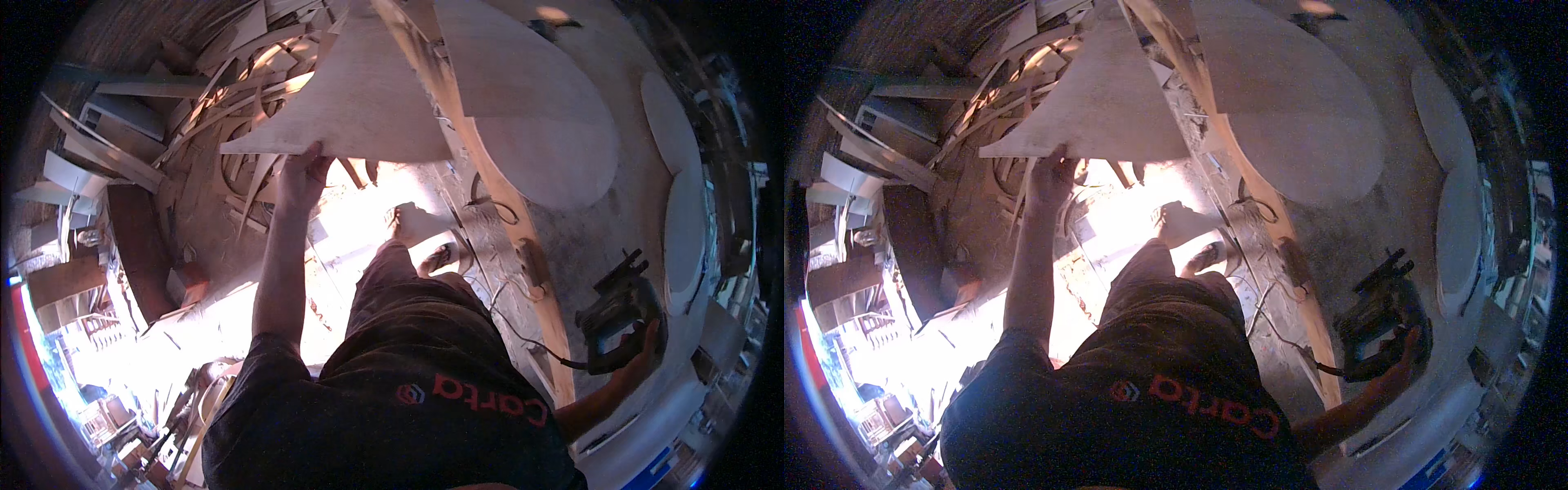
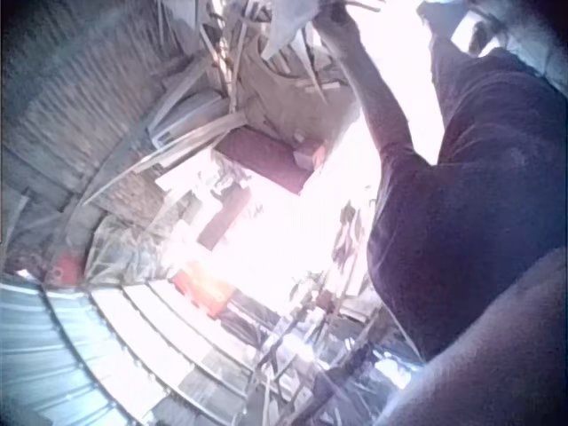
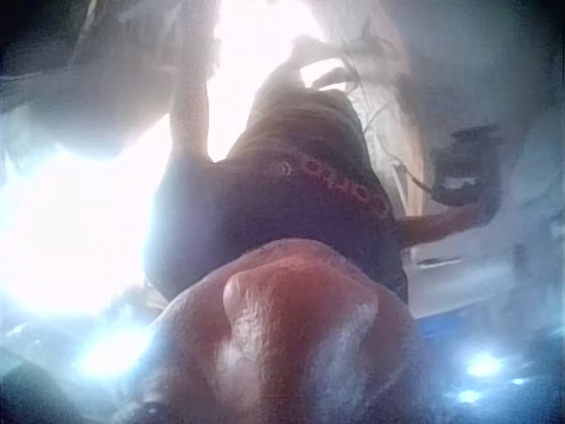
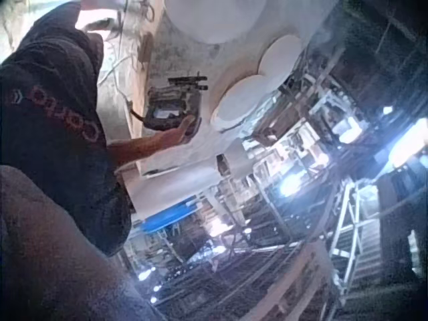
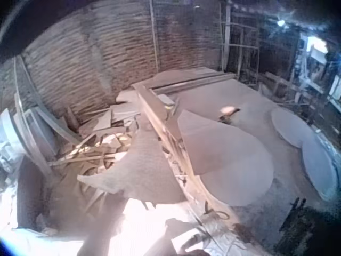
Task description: The person uses a jigsaw to cut a circular shape out of a large sheet of plywood. They guide the tool along a marked line, remove the cut piece, and place it aside.
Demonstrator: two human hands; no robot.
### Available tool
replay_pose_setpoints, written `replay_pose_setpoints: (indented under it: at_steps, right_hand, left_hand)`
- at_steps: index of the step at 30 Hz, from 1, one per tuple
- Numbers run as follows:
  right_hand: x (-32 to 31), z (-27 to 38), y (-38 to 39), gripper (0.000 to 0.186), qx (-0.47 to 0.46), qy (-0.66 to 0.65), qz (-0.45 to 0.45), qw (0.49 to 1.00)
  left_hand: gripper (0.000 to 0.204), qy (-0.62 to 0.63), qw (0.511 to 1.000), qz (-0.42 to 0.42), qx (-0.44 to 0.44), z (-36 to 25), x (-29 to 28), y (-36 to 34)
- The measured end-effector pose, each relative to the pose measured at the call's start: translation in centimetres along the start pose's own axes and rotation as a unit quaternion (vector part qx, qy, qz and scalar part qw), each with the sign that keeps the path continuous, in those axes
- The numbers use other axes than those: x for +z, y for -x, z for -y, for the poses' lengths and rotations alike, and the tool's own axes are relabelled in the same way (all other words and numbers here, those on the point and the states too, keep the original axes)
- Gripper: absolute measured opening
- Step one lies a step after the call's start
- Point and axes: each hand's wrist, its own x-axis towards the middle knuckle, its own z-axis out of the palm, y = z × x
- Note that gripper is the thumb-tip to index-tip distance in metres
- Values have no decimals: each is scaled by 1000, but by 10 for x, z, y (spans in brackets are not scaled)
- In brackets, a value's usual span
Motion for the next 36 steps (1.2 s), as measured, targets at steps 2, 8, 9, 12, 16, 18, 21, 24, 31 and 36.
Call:
replay_pose_setpoints:
  at_steps: [2,8,9,12,16,18,21,24,31,36]
  right_hand:
    - [9,18,2,60,-33,29,20,999]
    - [32,26,10,62,-35,68,38,996]
    - [29,32,14,61,-38,77,24,996]
    - [68,39,46,57,-41,38,-5,998]
    - [47,61,58,52,-35,102,-50,993]
    - [44,67,59,52,-35,99,-54,993]
    - [44,60,59,51,-20,78,-46,996]
    - [30,71,65,51,-20,82,-58,995]
    - [10,68,41,50,-3,83,-24,996]
    - [-16,48,3,51,-8,61,-15,998]
  left_hand:
    - [29,36,997,-72,-8,-4,-44,-32]
    - [47,-177,921,6,-348,40,-139,-43]
    - [52,-238,888,52,-391,59,-114,-41]
    - [64,-460,789,35,-406,95,-67,-50]
    - [59,-337,881,29,-331,173,-16,-96]
    - [56,-326,892,44,-311,185,6,-131]
    - [67,-329,911,20,-249,179,35,-169]
    - [61,-297,925,8,-238,205,79,-192]
    - [32,-296,921,55,-247,236,115,-203]
    - [25,-303,918,67,-246,234,128,-172]
